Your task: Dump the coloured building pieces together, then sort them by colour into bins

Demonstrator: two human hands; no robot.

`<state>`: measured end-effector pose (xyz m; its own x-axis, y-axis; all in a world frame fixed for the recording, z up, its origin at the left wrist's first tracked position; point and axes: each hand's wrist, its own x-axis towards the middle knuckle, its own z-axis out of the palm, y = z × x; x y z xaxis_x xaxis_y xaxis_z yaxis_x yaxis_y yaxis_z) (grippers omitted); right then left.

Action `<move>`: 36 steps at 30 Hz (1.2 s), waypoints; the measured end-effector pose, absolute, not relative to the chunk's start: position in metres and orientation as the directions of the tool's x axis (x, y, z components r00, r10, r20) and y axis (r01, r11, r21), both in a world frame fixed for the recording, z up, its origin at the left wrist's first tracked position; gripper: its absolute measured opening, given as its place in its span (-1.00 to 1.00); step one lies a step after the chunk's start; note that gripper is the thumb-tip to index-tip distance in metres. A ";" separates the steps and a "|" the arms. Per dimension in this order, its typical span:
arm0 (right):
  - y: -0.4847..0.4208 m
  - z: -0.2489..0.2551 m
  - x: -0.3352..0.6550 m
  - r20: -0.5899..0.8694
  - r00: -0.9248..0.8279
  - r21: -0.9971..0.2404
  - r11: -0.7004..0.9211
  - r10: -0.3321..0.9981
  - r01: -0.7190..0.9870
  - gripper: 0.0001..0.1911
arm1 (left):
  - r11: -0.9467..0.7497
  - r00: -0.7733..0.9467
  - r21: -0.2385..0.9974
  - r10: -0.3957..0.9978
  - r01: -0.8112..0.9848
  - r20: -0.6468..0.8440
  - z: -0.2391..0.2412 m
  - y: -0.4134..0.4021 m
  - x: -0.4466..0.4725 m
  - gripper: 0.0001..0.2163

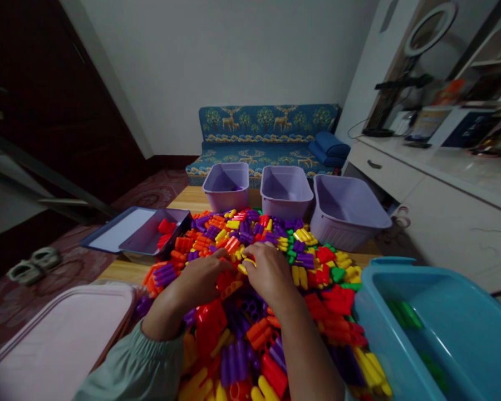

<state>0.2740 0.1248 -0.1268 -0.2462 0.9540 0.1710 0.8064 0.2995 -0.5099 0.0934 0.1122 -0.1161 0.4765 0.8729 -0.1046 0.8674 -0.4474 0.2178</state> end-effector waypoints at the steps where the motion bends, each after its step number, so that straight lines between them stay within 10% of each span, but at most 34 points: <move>1: 0.125 -0.127 0.273 0.175 -0.262 -0.513 0.315 0.949 0.798 -0.77 | -0.445 0.471 0.195 0.875 0.874 -0.115 -0.117 0.112 0.095 -0.52; 16: 0.125 -0.132 0.270 0.188 -0.311 -0.583 0.361 0.932 0.728 -0.74 | -0.404 0.455 0.274 0.876 0.873 -0.160 -0.122 0.121 0.095 -0.77; 21: 0.128 -0.135 0.274 0.199 -0.296 -0.578 0.356 0.934 0.735 -0.73 | -0.272 0.365 0.592 0.930 0.758 -0.041 -0.126 0.134 0.085 -0.81; 29: 0.119 -0.129 0.268 0.131 -0.354 -0.707 0.337 0.926 0.622 -0.75 | 0.039 -0.189 0.984 0.982 0.172 -0.006 -0.119 0.145 0.060 -0.67; 36: 0.093 -0.114 0.254 0.037 -0.659 -0.704 0.488 0.751 0.516 -0.51 | -0.014 -0.245 0.890 0.963 -0.456 -0.110 -0.118 0.151 0.053 -0.73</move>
